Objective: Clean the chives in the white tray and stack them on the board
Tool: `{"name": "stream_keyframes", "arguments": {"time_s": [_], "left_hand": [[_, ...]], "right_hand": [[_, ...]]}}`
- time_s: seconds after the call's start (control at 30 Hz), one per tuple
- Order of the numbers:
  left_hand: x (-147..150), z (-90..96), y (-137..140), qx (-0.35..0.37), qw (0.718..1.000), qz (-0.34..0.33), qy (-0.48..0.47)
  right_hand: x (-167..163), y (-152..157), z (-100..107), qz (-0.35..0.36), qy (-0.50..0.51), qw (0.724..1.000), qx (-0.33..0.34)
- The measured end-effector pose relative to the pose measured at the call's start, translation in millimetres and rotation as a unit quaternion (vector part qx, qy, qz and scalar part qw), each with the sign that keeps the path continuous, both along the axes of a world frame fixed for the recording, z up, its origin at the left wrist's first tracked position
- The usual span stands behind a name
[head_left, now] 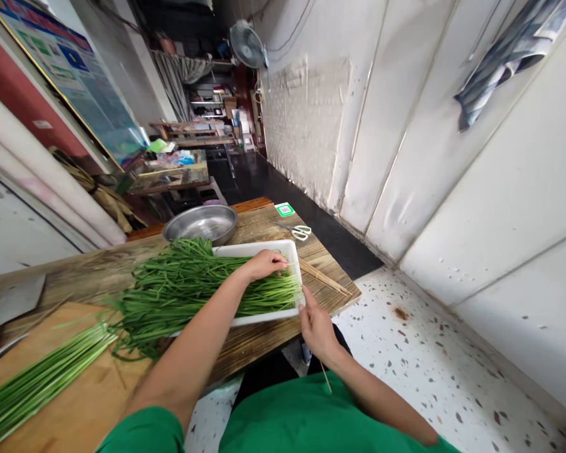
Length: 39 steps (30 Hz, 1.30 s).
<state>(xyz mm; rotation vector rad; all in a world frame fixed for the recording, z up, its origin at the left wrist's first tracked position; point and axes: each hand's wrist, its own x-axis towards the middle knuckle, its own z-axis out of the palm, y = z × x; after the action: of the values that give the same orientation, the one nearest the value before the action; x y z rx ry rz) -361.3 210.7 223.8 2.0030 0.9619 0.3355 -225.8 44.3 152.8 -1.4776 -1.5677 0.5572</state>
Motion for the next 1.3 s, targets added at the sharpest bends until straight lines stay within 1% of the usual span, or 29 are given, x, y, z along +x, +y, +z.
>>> {"name": "stream_keyframes", "arguments": {"time_s": [0.1,0.2,0.4,0.57,0.83,1.03,1.13,1.3], "left_hand": [[-0.8,2.6,-3.8,-0.088,0.995,0.018,-0.033],[-3.0,3.9,-3.5,-0.117,0.992,0.026,-0.048],[-4.3,6.4,-2.9,-0.121,0.991,0.049,-0.016],[-4.3,10.6,-4.8,-0.128,0.991,0.034,-0.025],[-6.5,7.6,-3.7,-0.125,0.991,0.038,-0.009],[-7.1,10.4,-5.1,-0.123,0.992,0.03,0.002],[-6.7,11.6,-6.6,-0.119,0.992,0.037,0.007],[-7.0,9.2,-6.7,-0.111,0.993,0.04,0.008]], "right_hand": [[-0.3,-1.2,2.2,0.003,0.001,1.0,-0.004],[-0.7,-2.0,4.2,0.004,0.004,1.0,-0.004],[-1.5,-2.1,4.5,-0.007,0.004,1.0,0.014],[-1.6,-2.9,3.9,-0.003,0.003,1.0,0.014],[-2.4,-3.2,3.5,-0.01,0.008,1.0,0.021],[-3.0,-2.7,2.2,-0.015,0.008,0.999,0.028],[-3.5,-3.0,2.0,-0.019,0.008,0.999,0.03],[-5.0,-3.5,1.2,-0.02,0.0,0.999,0.032]]}}
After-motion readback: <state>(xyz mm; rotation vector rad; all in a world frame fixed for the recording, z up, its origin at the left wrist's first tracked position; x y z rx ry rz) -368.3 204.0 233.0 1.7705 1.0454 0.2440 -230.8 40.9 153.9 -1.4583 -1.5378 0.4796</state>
